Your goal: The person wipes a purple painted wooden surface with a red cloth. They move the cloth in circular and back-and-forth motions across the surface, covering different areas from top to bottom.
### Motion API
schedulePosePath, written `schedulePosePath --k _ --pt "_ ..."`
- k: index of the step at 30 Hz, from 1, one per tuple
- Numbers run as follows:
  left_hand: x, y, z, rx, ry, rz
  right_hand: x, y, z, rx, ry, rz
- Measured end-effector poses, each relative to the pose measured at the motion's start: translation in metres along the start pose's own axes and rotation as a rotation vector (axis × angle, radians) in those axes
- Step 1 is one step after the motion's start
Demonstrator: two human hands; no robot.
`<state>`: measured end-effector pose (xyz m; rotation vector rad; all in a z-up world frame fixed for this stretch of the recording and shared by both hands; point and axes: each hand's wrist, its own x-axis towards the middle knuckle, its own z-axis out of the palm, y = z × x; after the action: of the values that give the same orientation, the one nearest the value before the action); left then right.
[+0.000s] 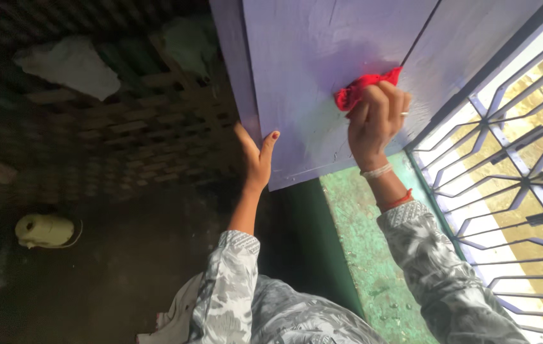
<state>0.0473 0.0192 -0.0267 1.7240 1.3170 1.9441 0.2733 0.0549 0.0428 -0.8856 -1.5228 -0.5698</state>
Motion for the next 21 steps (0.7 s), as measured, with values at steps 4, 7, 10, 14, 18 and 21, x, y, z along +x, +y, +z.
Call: schedulePosePath --k 4,7,10,14,18,21 --pt "0.000 -0.003 -0.001 0.136 0.012 0.009 -0.030 -0.015 0.001 0.195 -0.124 -0.133" --pt "0.001 -0.003 -0.001 0.057 0.007 -0.006 -0.076 -0.031 -0.013 0.131 -0.371 -0.134" --pt "0.001 -0.003 -0.001 0.082 0.004 -0.008 -0.088 -0.023 -0.020 0.174 -0.483 -0.104" --pt "-0.002 -0.004 0.003 -0.020 0.012 -0.021 -0.048 0.013 0.001 0.054 -0.131 0.051" --pt "-0.005 -0.007 0.002 0.000 -0.006 -0.107 -0.031 0.030 0.014 0.100 0.034 0.251" --pt "-0.004 -0.009 0.007 -0.278 -0.006 -0.192 -0.067 0.013 0.020 0.017 0.091 0.108"
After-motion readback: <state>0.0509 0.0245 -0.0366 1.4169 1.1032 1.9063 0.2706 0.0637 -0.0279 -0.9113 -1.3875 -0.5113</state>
